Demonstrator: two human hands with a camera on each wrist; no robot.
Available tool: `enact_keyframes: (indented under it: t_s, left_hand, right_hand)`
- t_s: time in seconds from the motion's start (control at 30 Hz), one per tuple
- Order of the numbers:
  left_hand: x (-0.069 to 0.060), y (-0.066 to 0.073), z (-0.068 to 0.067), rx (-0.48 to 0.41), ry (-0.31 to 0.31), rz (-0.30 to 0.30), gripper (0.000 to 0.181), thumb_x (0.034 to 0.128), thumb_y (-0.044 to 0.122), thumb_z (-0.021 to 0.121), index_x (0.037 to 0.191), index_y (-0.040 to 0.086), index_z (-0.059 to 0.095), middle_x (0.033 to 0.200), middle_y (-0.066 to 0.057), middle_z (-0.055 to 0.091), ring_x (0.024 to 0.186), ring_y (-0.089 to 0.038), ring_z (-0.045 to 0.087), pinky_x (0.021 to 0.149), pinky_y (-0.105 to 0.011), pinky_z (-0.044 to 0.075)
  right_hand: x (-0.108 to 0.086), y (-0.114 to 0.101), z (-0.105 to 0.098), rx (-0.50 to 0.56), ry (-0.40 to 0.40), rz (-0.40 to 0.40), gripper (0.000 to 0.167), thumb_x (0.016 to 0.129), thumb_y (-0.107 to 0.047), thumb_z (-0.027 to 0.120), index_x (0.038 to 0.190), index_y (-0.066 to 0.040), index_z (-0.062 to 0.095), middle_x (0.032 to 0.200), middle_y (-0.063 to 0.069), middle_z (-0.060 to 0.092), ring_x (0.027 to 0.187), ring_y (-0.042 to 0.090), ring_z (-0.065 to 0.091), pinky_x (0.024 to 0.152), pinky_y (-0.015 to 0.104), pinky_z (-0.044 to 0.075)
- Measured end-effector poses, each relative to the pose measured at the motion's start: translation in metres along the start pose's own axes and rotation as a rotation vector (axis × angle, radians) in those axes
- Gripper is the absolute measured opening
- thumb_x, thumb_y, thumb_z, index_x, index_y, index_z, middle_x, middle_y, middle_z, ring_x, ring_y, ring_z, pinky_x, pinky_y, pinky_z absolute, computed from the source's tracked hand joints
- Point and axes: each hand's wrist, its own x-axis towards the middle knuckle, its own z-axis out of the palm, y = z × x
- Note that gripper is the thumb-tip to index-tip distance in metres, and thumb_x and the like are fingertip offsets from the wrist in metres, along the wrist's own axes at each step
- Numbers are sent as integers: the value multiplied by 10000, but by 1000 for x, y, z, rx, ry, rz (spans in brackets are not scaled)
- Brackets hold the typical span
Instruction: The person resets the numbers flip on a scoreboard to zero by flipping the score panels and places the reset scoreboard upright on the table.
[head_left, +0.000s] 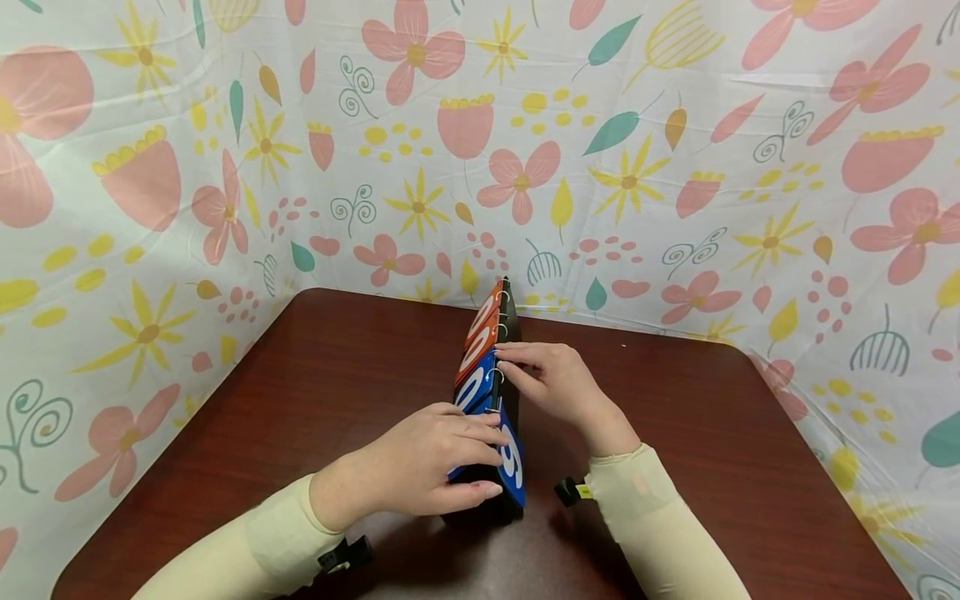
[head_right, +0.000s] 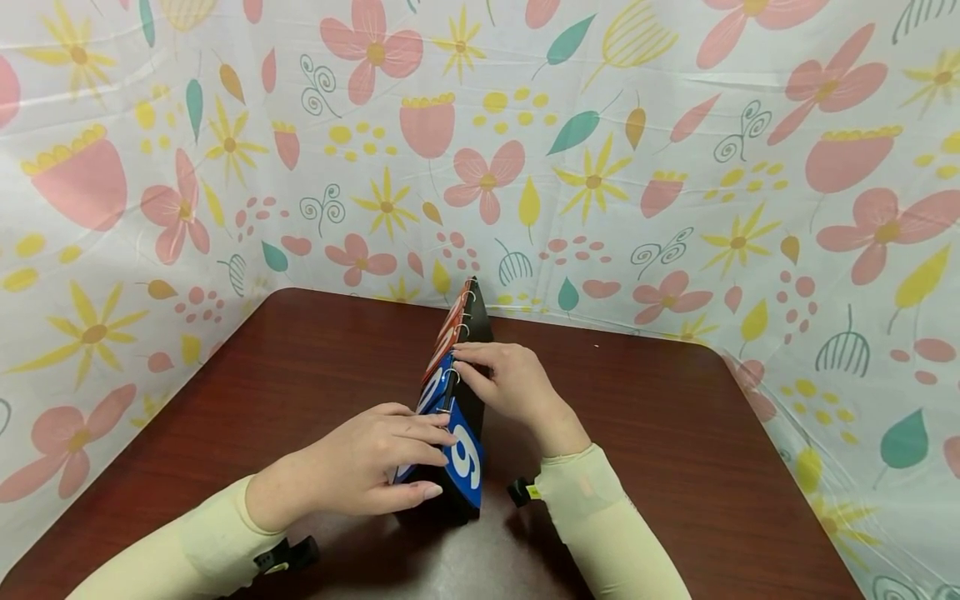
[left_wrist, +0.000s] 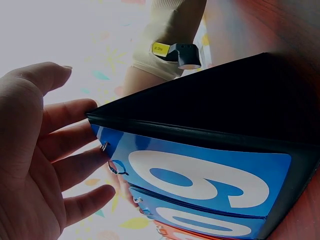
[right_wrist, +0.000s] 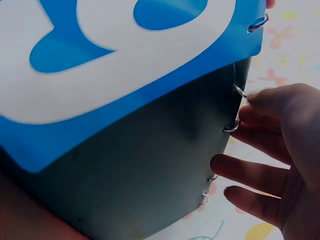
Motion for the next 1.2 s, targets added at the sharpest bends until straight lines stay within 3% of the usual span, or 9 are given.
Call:
enact_keyframes:
  t_s: [0.17, 0.4, 0.5, 0.67, 0.8, 0.93, 1.03, 1.13, 1.2]
  left_hand:
    - [0, 0, 0, -13, -3, -17, 308, 1017, 465, 601, 1159, 248, 767, 1307, 85, 722, 1350, -150, 612, 1042, -391, 535]
    - [0, 0, 0, -65, -18, -42, 306, 1008, 460, 619, 1167, 247, 770, 1304, 85, 726, 1354, -143, 607, 1050, -388, 532]
    - [0, 0, 1, -62, -17, -34, 306, 1010, 456, 617, 1168, 243, 770, 1303, 80, 727, 1350, -151, 611, 1050, -392, 532]
    - [1, -2, 1, -39, -7, -7, 313, 1022, 452, 598, 1181, 240, 765, 1313, 73, 721, 1342, -149, 618, 1035, -374, 534]
    - [4, -8, -7, -136, 27, 3, 284, 1005, 389, 647, 1173, 198, 772, 1308, 48, 726, 1310, -139, 640, 1039, -346, 540]
    - [17, -33, -18, -321, 50, -58, 255, 981, 282, 698, 1176, 135, 773, 1296, 6, 733, 1258, -127, 666, 1058, -336, 542]
    - [30, -67, -21, -376, 43, -199, 262, 982, 280, 701, 1185, 131, 771, 1268, 3, 744, 1237, -113, 669, 1072, -349, 534]
    - [42, -103, -18, -366, 0, -371, 328, 996, 345, 679, 1261, 162, 739, 1304, 25, 723, 1283, -122, 629, 1111, -388, 502]
    - [50, -124, -14, -340, -42, -452, 416, 1006, 411, 649, 1352, 184, 683, 1390, 34, 671, 1361, -152, 571, 1161, -426, 457]
  right_hand:
    - [-2, -1, -3, -60, -97, 6, 441, 1011, -419, 640, 1379, -178, 673, 1389, -17, 678, 1240, 182, 686, 999, 447, 575]
    - [-6, -2, -4, -92, -171, 62, 486, 1035, -491, 565, 1444, -231, 609, 1486, -69, 594, 1292, 171, 652, 1021, 461, 560]
    - [-8, -1, -6, -39, -173, 94, 493, 1024, -502, 582, 1444, -245, 610, 1483, -55, 599, 1313, 174, 637, 1043, 465, 549]
    - [-17, 5, -12, 155, -169, 186, 497, 1018, -470, 615, 1464, -253, 593, 1456, 3, 632, 1233, 173, 682, 981, 482, 582]
    - [-30, 13, -21, 250, -159, 248, 445, 1032, -428, 606, 1453, -284, 599, 1434, -7, 651, 1217, 155, 680, 961, 483, 589]
    - [-48, 19, -29, 298, -168, 284, 366, 1027, -375, 630, 1385, -303, 649, 1344, -40, 707, 1166, 138, 699, 919, 371, 605]
    - [-64, 20, -27, 368, -196, 300, 309, 1000, -321, 682, 1305, -272, 695, 1240, -8, 752, 1055, 131, 725, 855, 303, 614]
    - [-78, 17, -17, 434, -227, 317, 263, 953, -293, 750, 1196, -203, 712, 1120, 50, 762, 948, 141, 721, 812, 293, 613]
    - [-86, 15, -9, 469, -244, 335, 287, 916, -285, 793, 1142, -142, 688, 1069, 96, 740, 920, 175, 713, 812, 306, 614]
